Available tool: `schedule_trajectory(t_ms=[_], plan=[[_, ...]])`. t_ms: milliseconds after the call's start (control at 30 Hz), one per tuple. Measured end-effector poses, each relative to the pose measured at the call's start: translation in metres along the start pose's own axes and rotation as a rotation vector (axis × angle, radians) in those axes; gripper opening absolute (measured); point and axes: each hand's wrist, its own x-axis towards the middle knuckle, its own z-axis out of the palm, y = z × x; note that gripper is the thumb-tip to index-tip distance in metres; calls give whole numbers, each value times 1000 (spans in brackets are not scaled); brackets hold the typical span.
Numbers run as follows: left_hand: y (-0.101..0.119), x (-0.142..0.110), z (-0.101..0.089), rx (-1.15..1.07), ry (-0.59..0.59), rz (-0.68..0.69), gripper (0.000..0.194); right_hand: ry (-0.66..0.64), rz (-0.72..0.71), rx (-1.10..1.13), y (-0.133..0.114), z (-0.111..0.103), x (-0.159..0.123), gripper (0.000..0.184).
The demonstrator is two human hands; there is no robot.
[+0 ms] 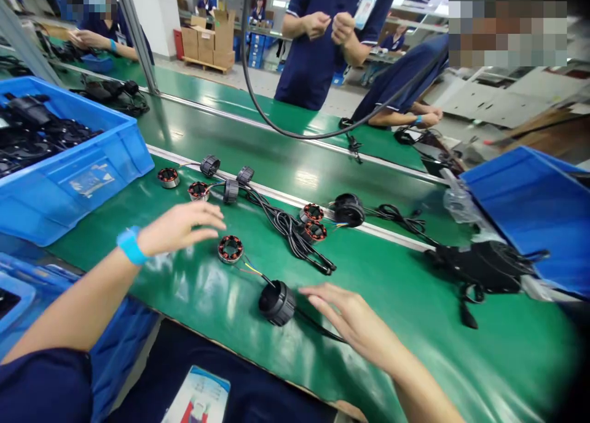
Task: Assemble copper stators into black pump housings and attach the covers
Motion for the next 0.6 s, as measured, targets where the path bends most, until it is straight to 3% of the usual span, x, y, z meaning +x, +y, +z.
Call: schedule_trajectory(t_ms=[100,167,233,300,400,600], plan=[[2,2,-87,380,277,-138,58,69,-204,-52,2,1,51,33],[-7,-10,-148,648,405,-314,72,60,-334,-92,1,7,86,32],[-24,-34,-203,830,412,-597,72,29,-405,-132,0,18,115,35],[-46,-65,-246,895,326,-894,64,-8,-436,-153,0,32,137,37],[-84,-105,-281,867,201,-1124,52,-38,-436,-134,3,52,157,33],[-145,-130,-288,805,8,-1357,30,80,-470,-59,15,76,163,24]])
